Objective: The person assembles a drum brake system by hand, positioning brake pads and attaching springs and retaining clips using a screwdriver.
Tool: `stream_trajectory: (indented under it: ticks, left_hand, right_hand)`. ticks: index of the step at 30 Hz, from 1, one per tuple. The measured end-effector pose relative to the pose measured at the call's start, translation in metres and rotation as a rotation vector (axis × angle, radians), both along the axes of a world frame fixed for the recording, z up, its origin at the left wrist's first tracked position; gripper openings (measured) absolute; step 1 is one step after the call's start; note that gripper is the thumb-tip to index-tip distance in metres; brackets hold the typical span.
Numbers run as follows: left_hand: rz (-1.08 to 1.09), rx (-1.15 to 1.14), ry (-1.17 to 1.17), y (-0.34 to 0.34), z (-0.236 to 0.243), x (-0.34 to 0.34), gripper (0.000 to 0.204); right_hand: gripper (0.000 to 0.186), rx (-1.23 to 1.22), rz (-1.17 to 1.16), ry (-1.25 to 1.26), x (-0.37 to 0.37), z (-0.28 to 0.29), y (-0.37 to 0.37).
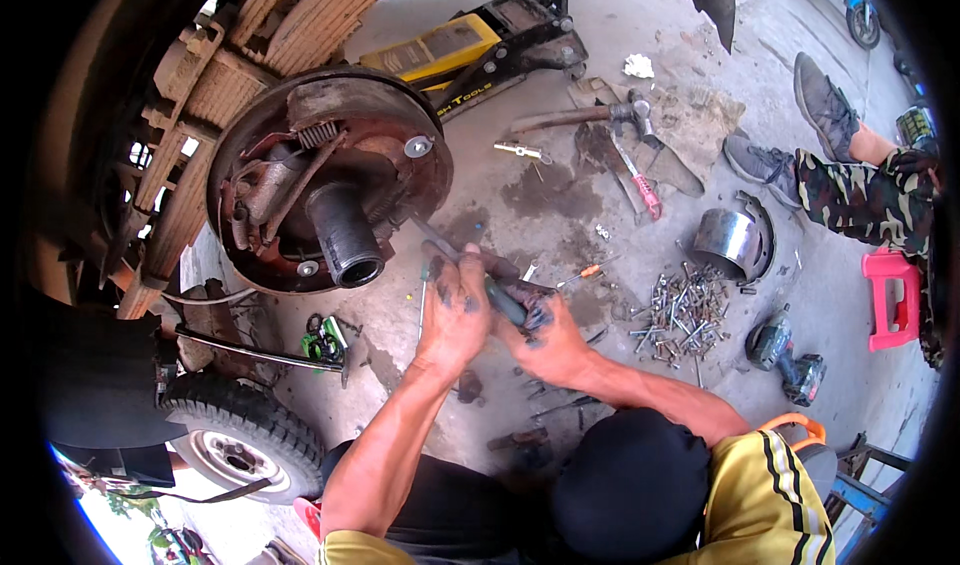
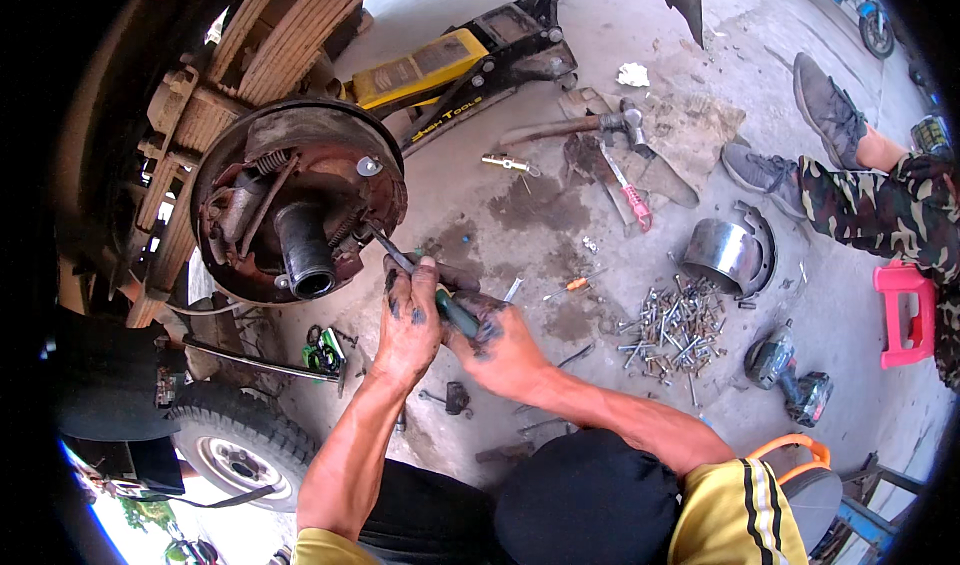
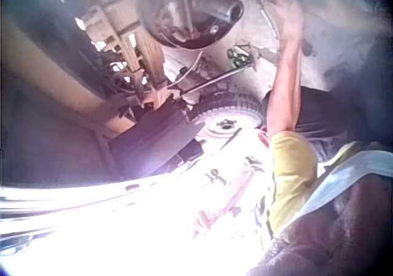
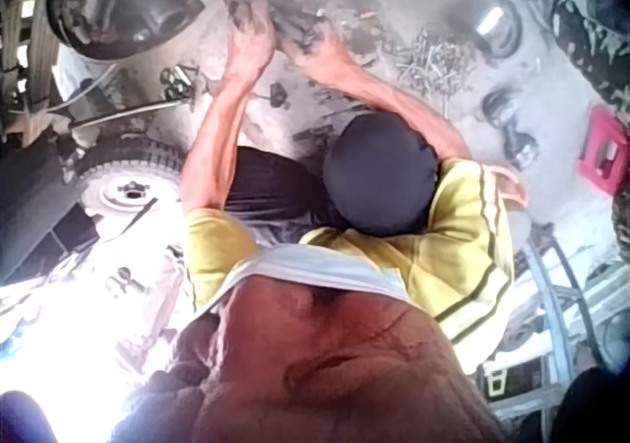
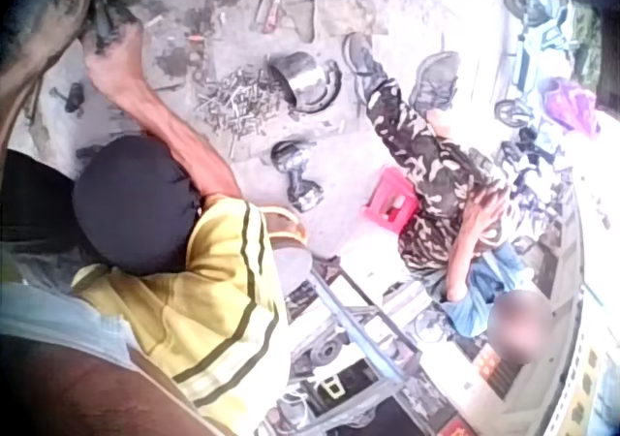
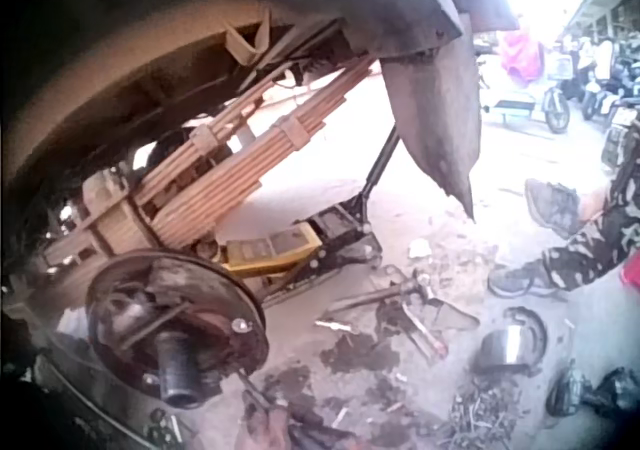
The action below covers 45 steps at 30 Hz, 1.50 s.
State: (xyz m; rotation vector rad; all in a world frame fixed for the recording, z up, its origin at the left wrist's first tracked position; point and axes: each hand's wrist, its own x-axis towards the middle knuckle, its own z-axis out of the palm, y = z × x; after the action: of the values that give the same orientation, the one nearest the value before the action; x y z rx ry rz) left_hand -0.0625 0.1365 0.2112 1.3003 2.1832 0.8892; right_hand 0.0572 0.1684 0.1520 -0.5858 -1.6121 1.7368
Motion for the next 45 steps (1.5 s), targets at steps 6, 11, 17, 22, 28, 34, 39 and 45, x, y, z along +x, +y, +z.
stream_trajectory:
  ticks: [6,11,17,22,28,34,39,45]
  left_hand:
    - [-0.007,-0.076,0.017,0.006,0.011,0.004,0.05]
    - [0.111,-0.095,-0.285,0.003,0.001,-0.004,0.054]
    - [0.133,-0.187,-0.019,-0.022,0.024,-0.019,0.049]
    - [-0.112,0.181,0.97,-0.063,0.025,-0.067,0.027]
    - [-0.177,-0.064,1.361,-0.071,0.03,-0.095,0.033]
    - [-0.305,0.045,1.459,-0.077,0.021,-0.121,0.033]
    - [-0.277,0.247,1.514,-0.082,-0.004,-0.137,0.032]
    - [-0.223,0.367,1.451,-0.073,-0.005,-0.129,0.031]
  right_hand:
    - [0.04,-0.145,0.058,-0.042,0.002,0.002,0.001]
    - [0.035,-0.077,0.044,-0.055,0.001,0.005,0.005]
    - [0.034,-0.14,0.106,-0.249,0.008,0.014,0.011]
    - [0.03,0.056,-0.074,-0.119,0.001,-0.006,-0.001]
    - [0.034,0.092,-0.127,-0.097,0.001,-0.004,0.002]
    - [0.027,-0.031,0.046,-0.152,0.002,-0.001,0.009]
    - [0.028,-0.066,0.044,-0.15,0.002,0.002,0.008]
    - [0.026,-0.171,0.015,-0.223,0.003,0.013,0.009]
